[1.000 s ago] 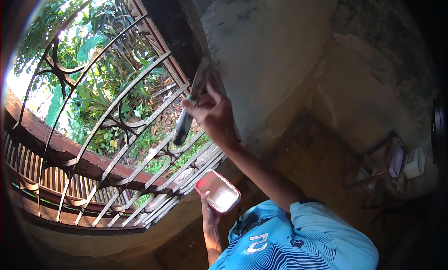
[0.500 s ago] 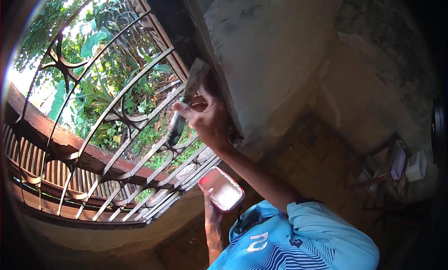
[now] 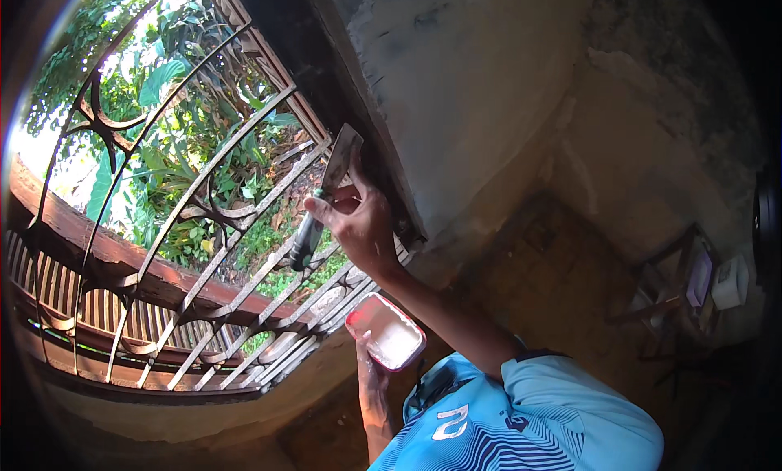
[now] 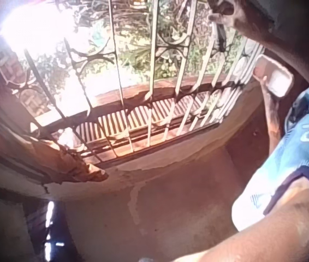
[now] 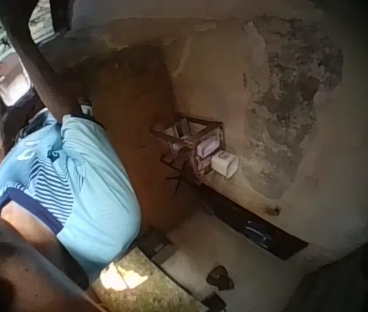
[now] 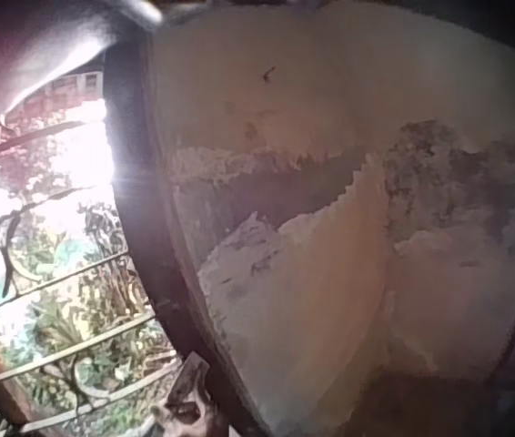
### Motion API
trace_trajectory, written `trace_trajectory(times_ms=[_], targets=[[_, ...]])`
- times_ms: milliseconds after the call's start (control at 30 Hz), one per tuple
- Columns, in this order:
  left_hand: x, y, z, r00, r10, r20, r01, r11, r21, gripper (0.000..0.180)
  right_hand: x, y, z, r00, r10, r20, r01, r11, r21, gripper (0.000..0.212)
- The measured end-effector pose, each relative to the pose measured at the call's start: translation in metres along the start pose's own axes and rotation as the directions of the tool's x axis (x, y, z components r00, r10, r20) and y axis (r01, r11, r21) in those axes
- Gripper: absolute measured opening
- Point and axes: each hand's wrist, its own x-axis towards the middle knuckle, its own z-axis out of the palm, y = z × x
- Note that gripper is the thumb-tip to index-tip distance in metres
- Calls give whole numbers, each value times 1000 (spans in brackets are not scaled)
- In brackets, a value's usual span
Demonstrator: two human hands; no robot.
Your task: The person applies wall putty from a plastic container onto a wall around a window frame, then smooths it with a scraper tool.
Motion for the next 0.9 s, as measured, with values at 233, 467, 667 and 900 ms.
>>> trace_trajectory(times_ms=[233, 467, 667, 900], targets=[[-6, -1, 6, 999, 8, -48, -7, 1000, 9, 67, 84, 26, -85, 993, 40, -108, -25, 991, 133, 23], [-6, -2, 9, 998, -12, -55, 13, 1000, 13, 67, 1, 17, 6, 999, 3, 36, -2, 1000, -29, 100], [-11, -3, 8, 998, 36, -54, -36, 999, -1, 67, 50, 12, -37, 995, 41, -87, -20, 973, 229, 84], [-7, -4, 2, 999, 11, -50, -12, 1000, -24, 68, 3, 12, 15, 999, 30, 13, -29, 998, -52, 98]])
